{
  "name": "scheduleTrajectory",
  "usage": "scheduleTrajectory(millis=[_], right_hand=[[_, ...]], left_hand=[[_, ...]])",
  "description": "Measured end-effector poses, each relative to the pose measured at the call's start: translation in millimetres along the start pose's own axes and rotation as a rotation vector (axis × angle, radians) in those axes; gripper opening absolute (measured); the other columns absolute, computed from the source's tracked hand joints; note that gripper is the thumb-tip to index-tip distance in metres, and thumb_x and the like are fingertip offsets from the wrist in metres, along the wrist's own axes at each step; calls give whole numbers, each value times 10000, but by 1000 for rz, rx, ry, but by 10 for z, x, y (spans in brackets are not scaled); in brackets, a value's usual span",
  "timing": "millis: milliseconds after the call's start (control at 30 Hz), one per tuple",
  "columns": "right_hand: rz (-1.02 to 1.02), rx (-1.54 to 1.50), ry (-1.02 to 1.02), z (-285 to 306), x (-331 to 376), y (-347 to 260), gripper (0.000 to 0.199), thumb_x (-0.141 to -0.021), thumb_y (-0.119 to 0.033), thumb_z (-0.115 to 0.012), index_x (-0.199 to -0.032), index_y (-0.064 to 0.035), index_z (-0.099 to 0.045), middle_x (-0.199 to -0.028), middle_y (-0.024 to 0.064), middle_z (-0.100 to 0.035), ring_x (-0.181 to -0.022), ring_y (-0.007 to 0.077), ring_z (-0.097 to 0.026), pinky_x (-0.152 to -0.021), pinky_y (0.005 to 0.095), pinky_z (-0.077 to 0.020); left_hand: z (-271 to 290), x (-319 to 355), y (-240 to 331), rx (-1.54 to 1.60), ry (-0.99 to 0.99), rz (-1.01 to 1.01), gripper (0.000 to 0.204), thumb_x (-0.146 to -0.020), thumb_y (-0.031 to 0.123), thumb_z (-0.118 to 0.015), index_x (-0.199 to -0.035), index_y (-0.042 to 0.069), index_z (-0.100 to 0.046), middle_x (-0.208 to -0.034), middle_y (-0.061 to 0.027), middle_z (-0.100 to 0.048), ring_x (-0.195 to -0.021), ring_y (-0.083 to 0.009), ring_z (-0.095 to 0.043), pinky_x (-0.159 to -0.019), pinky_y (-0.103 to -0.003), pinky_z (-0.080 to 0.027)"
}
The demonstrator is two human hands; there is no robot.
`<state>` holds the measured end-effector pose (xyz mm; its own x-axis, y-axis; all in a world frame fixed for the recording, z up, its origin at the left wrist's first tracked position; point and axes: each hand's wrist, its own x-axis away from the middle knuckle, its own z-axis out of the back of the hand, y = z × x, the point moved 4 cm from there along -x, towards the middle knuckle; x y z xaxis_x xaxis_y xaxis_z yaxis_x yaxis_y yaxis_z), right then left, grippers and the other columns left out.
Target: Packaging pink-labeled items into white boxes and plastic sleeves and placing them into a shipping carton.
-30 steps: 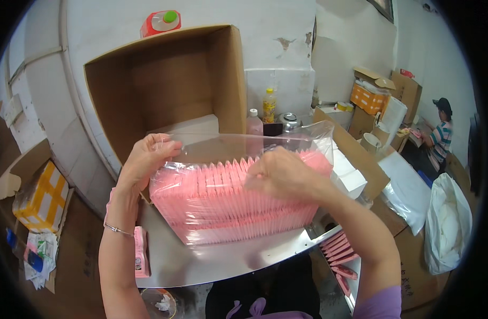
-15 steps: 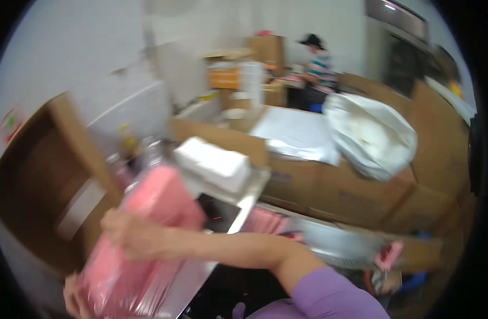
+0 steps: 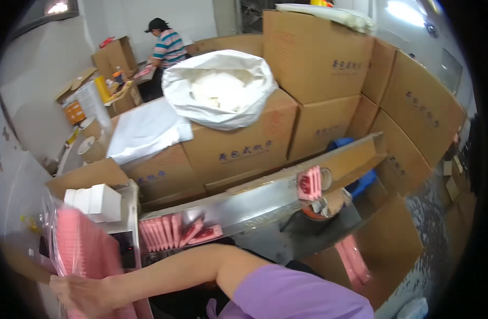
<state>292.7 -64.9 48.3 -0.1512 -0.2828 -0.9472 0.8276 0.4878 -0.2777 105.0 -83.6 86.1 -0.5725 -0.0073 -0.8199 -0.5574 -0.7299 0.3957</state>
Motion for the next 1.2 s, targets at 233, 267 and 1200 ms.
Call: scheduleTrajectory(millis=[233, 267, 1200], right_hand=[[91, 838, 50, 2646, 355, -2131, 196, -642, -70, -625, -781, 51, -561, -960, 246, -553, -880, 391, -564, -793, 496, -464], [-7, 915, 23, 2941, 489, -2549, 251, -708, -29, -614, -927, 95, -611, -1021, 270, -601, -894, 432, -617, -865, 556, -488], [-1992, 1981, 1478, 4075, 7558, -6588, 98, -805, -64, -592, -830, 30, -575, -897, 248, -643, -865, 408, -637, -759, 518, -503]], left_hand=[[-1668, -465, 462, 639, -481, -23, 687, -868, 338, -751, -1342, -32, -417, -1319, -259, -547, -1236, -347, -522, -1030, -452, -417], [-1868, -453, 591, 712, -554, -16, 715, -860, 329, -761, -1365, -28, -402, -1337, -257, -538, -1257, -345, -511, -1046, -452, -405], [-4404, 1136, 45, 535, -1501, 729, 310, -933, -5, -645, -1236, -34, -589, -1063, -126, -710, -925, -142, -673, -840, -262, -526]])
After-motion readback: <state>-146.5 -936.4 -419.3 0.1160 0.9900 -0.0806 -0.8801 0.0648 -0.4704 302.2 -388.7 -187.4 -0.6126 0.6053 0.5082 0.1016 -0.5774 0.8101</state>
